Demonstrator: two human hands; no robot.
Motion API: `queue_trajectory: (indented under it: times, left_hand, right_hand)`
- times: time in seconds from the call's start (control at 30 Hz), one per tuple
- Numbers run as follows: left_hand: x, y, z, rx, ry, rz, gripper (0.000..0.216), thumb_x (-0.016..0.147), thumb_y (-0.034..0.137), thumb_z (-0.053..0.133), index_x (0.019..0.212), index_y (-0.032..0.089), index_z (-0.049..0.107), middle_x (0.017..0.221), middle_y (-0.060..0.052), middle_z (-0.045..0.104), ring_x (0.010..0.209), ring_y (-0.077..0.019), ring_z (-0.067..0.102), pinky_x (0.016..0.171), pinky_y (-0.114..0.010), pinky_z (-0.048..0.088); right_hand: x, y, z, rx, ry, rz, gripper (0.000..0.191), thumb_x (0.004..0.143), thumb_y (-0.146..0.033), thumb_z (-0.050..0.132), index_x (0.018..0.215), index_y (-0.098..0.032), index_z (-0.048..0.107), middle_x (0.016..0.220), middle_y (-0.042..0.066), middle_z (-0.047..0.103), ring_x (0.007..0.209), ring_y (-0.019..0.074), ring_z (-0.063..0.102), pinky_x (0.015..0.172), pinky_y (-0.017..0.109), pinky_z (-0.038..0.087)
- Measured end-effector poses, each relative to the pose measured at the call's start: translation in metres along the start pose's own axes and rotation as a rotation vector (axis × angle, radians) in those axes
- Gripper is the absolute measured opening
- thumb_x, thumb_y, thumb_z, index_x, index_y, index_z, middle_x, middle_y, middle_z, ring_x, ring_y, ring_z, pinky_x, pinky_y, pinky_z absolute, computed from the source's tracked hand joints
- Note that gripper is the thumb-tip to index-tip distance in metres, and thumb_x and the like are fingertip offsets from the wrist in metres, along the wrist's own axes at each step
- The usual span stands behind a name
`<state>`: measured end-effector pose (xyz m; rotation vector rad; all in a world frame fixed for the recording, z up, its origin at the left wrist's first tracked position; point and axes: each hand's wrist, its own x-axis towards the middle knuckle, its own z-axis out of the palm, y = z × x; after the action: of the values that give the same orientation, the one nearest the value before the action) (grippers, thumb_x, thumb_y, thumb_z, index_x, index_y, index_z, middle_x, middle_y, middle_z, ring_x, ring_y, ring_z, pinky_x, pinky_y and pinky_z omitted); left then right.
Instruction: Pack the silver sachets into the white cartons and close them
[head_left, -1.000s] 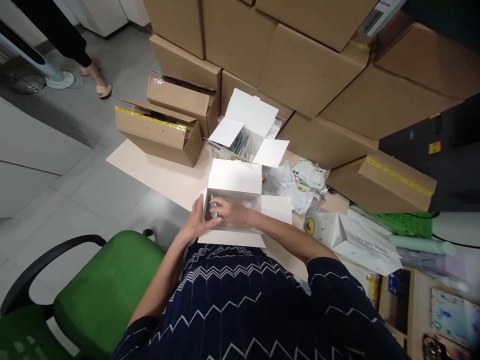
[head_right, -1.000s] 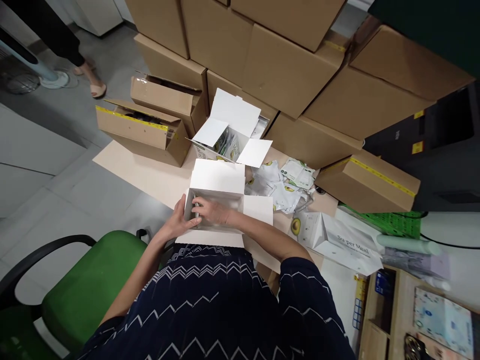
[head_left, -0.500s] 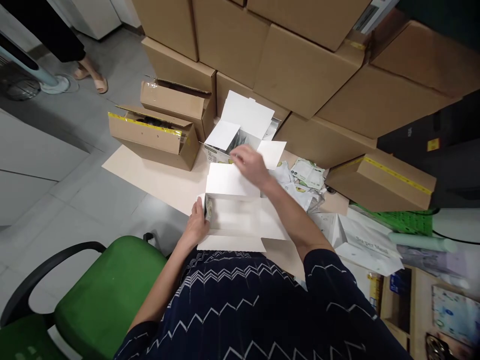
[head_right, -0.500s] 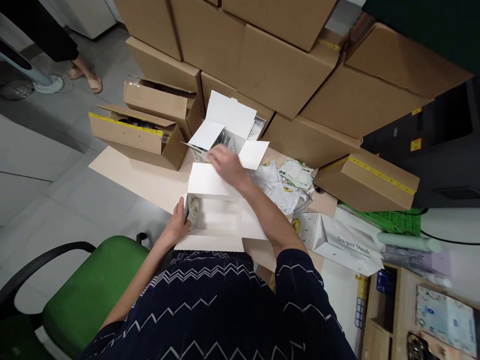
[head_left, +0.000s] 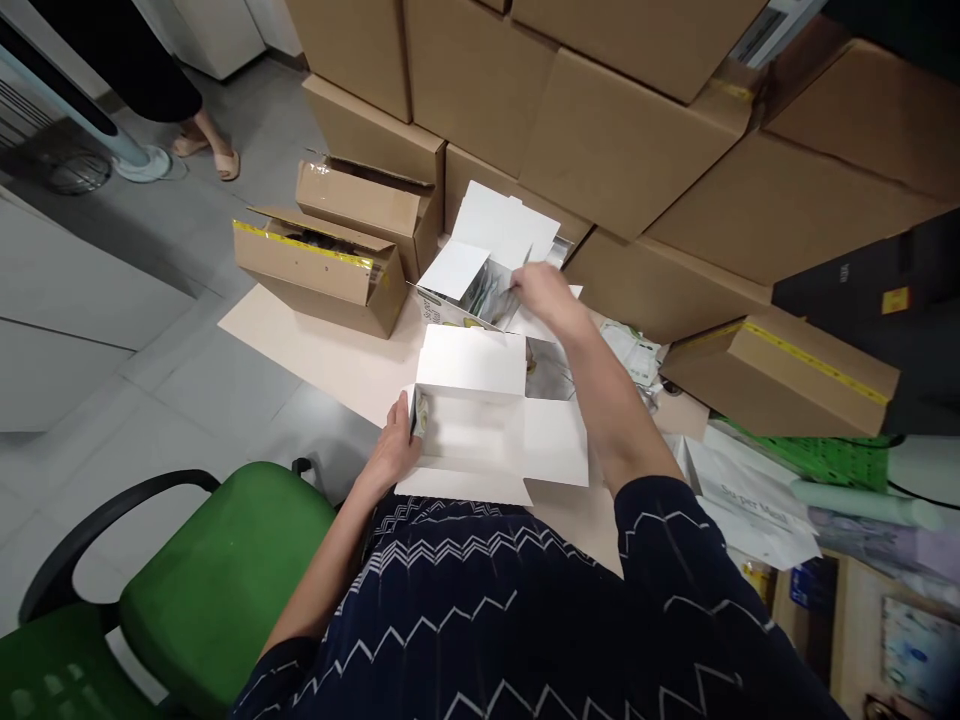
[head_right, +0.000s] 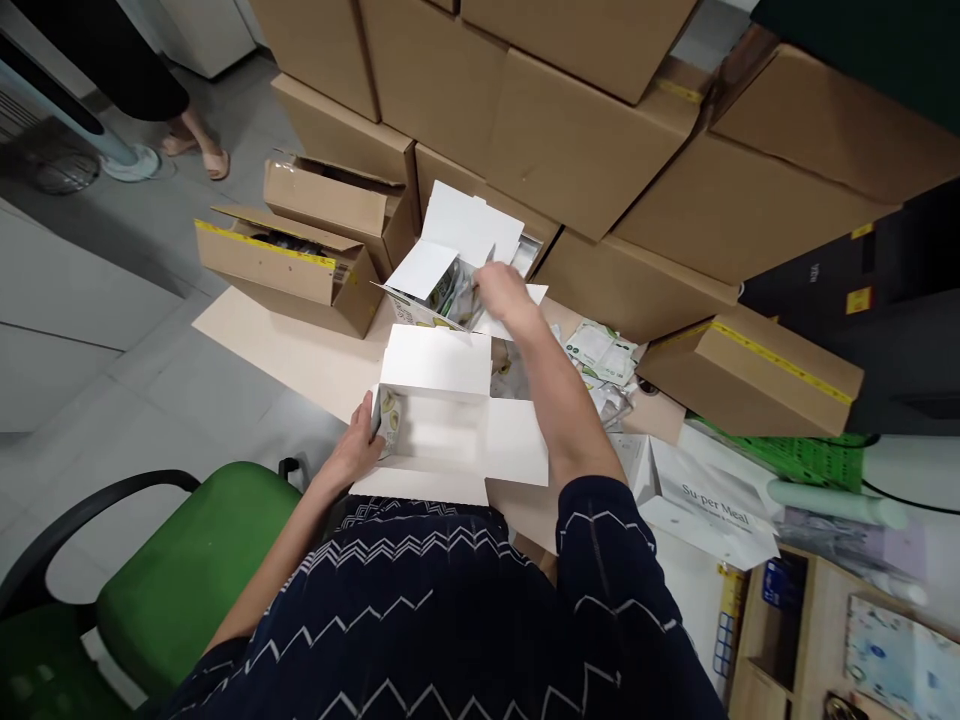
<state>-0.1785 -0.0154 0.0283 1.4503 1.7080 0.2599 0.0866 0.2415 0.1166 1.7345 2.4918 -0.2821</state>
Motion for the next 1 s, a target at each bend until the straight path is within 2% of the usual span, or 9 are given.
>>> queue_trajectory:
  times: [0.17, 0.23, 0.27, 0.37, 0.47, 0.53, 0.67, 0.87, 1.0]
  left_hand:
    - [0.002, -0.004, 0.001, -0.015, 0.004, 0.026, 0.094, 0.081, 0.020, 0.051, 0.161, 0.015, 0.001, 0.164, -0.022, 0.018, 0.151, -0.0394, 0.024, 0.119, -0.057, 0.030]
    - [0.003, -0.007, 0.002, -0.030, 0.007, 0.045, 0.094, 0.081, 0.021, 0.051, 0.161, 0.015, 0.001, 0.164, -0.022, 0.018, 0.151, -0.0391, 0.022, 0.119, -0.058, 0.030]
    - [0.003, -0.009, 0.003, -0.038, 0.011, 0.056, 0.094, 0.081, 0.021, 0.051, 0.161, 0.016, 0.001, 0.165, -0.021, 0.018, 0.152, -0.0389, 0.021, 0.119, -0.058, 0.030]
    - [0.005, -0.013, 0.005, -0.070, 0.018, 0.087, 0.093, 0.082, 0.023, 0.050, 0.161, 0.018, 0.001, 0.165, -0.019, 0.018, 0.153, -0.0378, 0.018, 0.120, -0.059, 0.027]
    - [0.006, -0.014, 0.005, -0.089, 0.010, 0.077, 0.093, 0.083, 0.025, 0.051, 0.161, 0.018, 0.001, 0.165, -0.019, 0.018, 0.154, -0.0371, 0.017, 0.121, -0.059, 0.025]
    - [0.006, -0.013, 0.006, -0.086, 0.007, 0.059, 0.093, 0.083, 0.026, 0.051, 0.161, 0.017, 0.002, 0.166, -0.019, 0.017, 0.154, -0.0360, 0.017, 0.122, -0.057, 0.025]
    - [0.005, -0.012, 0.007, -0.073, 0.007, 0.054, 0.089, 0.085, 0.028, 0.048, 0.161, 0.016, 0.002, 0.167, -0.018, 0.014, 0.155, -0.0330, 0.015, 0.123, -0.054, 0.025]
    - [0.004, -0.012, 0.006, -0.075, 0.024, 0.065, 0.087, 0.086, 0.030, 0.047, 0.161, 0.015, 0.005, 0.167, -0.017, 0.015, 0.155, -0.0323, 0.016, 0.124, -0.052, 0.026]
    - [0.004, -0.012, 0.004, -0.059, 0.020, 0.112, 0.083, 0.088, 0.032, 0.043, 0.160, 0.012, 0.006, 0.166, -0.019, 0.018, 0.154, -0.0345, 0.018, 0.121, -0.056, 0.028]
  right_hand:
    - [-0.087, 0.017, -0.068, 0.286, 0.508, -0.125, 0.030, 0.082, -0.008, 0.051, 0.097, -0.016, 0.075, 0.099, 0.008, 0.072, 0.088, 0.0207, 0.065, 0.080, 0.034, 0.051]
    - [-0.128, 0.013, -0.084, 0.403, 0.627, -0.191, 0.030, 0.080, -0.007, 0.052, 0.095, -0.019, 0.075, 0.093, 0.004, 0.071, 0.079, 0.0167, 0.064, 0.072, 0.030, 0.050]
    - [-0.145, 0.009, -0.087, 0.456, 0.631, -0.234, 0.030, 0.079, -0.007, 0.052, 0.094, -0.020, 0.075, 0.090, 0.003, 0.071, 0.076, 0.0153, 0.064, 0.069, 0.029, 0.049]
    - [-0.173, -0.010, -0.076, 0.582, 0.409, -0.415, 0.030, 0.080, -0.007, 0.053, 0.094, -0.022, 0.075, 0.089, 0.001, 0.072, 0.078, 0.0134, 0.065, 0.070, 0.027, 0.049]
    - [-0.172, -0.033, -0.044, 0.660, 0.102, -0.558, 0.029, 0.085, -0.008, 0.053, 0.097, -0.022, 0.075, 0.091, 0.001, 0.072, 0.081, 0.0124, 0.065, 0.072, 0.026, 0.049]
    - [-0.163, -0.048, -0.022, 0.671, -0.015, -0.592, 0.025, 0.088, -0.009, 0.053, 0.098, -0.021, 0.074, 0.093, 0.002, 0.071, 0.083, 0.0117, 0.064, 0.073, 0.025, 0.048]
    - [-0.148, -0.078, 0.012, 0.585, -0.076, -0.606, 0.021, 0.092, -0.009, 0.052, 0.094, -0.018, 0.071, 0.090, 0.003, 0.067, 0.083, 0.0119, 0.062, 0.073, 0.025, 0.046]
    - [-0.142, -0.117, 0.054, 0.280, -0.122, -0.657, 0.026, 0.094, -0.004, 0.044, 0.085, -0.015, 0.066, 0.084, 0.005, 0.061, 0.068, 0.0122, 0.050, 0.061, 0.026, 0.036]
    - [-0.138, -0.135, 0.094, 0.187, -0.236, -0.644, 0.024, 0.092, -0.002, 0.043, 0.096, -0.011, 0.066, 0.091, 0.010, 0.065, 0.071, 0.0134, 0.052, 0.062, 0.028, 0.035]
